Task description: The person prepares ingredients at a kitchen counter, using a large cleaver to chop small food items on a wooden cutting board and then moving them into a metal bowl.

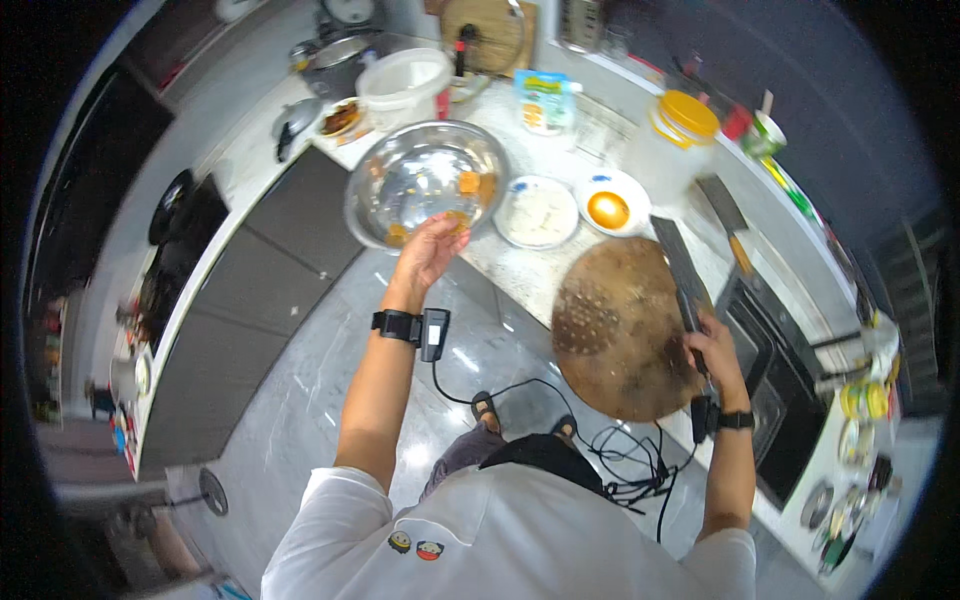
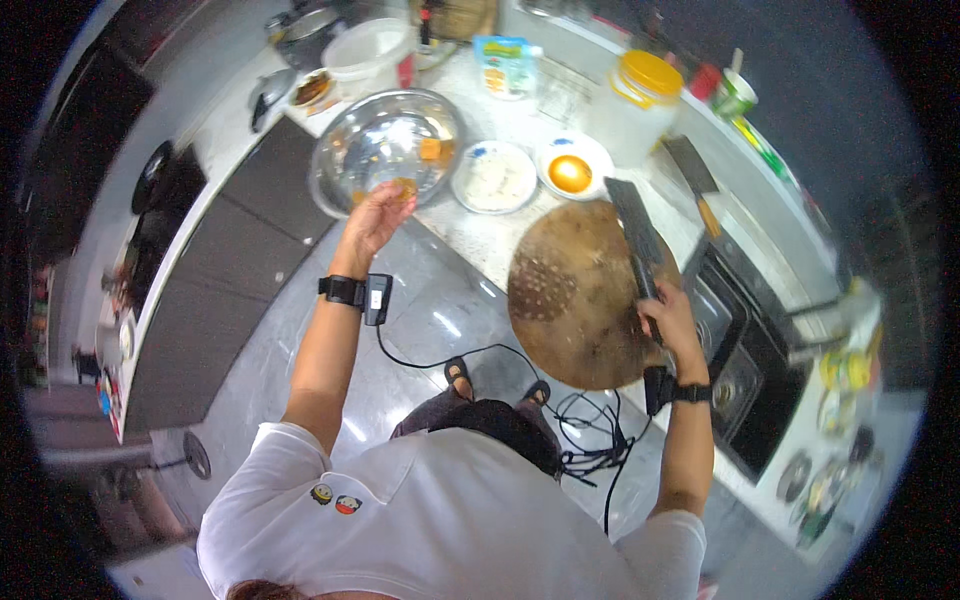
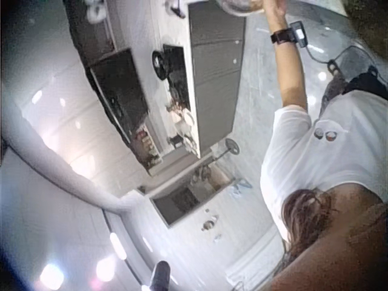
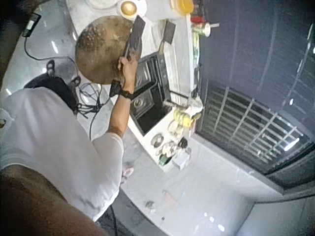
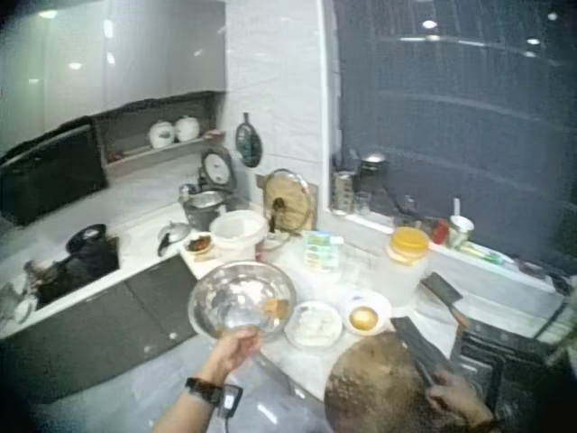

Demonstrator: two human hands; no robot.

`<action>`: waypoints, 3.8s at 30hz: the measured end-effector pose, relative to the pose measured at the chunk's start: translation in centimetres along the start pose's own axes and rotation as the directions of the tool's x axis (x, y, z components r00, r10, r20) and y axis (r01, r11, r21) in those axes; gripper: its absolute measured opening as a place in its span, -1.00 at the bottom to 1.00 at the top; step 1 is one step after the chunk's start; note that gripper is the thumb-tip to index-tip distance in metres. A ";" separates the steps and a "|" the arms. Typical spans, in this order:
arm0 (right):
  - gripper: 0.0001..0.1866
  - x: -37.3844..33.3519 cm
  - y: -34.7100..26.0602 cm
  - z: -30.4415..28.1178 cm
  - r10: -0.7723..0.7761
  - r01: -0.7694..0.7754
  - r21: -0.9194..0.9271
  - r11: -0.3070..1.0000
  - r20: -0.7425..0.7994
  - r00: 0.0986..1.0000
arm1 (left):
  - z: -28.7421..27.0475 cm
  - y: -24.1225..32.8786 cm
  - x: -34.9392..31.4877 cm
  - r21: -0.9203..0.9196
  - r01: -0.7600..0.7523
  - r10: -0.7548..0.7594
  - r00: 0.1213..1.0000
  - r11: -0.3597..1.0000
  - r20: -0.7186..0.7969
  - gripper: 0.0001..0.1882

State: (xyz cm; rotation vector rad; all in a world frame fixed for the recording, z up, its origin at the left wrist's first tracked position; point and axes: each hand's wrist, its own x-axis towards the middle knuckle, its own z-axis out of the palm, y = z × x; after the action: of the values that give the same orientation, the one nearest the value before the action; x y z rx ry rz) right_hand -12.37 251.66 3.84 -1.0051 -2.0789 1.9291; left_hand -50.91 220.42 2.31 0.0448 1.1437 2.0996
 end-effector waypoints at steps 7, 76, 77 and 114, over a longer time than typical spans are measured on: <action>-0.75 -1.0 0.7 -0.7 0.025 -0.030 -0.057 0.998 -0.085 0.996 | 6.2 -6.3 2.7 0.291 0.183 -0.221 0.970 0.939 0.104 -0.65; -0.71 1.3 8.6 -5.2 -0.244 0.164 -0.879 0.448 0.056 0.968 | 20.6 -34.3 0.9 0.750 0.037 0.164 0.968 0.661 -0.192 -0.75; -0.70 1.3 8.5 -5.3 -0.248 0.166 -0.873 0.458 0.053 0.967 | 20.5 -34.4 0.9 0.746 0.047 0.152 0.969 0.665 -0.197 -0.75; -0.65 2.5 8.7 -6.6 -0.262 0.094 -0.841 0.533 -0.058 0.963 | 20.3 -34.8 1.2 0.812 0.021 0.203 0.964 0.584 -0.171 -0.63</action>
State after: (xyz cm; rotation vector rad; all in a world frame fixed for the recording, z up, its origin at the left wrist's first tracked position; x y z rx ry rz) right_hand -7.58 258.17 -3.95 -0.9517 -2.8754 0.6027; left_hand -24.27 247.29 -11.57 0.2869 2.2339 1.4931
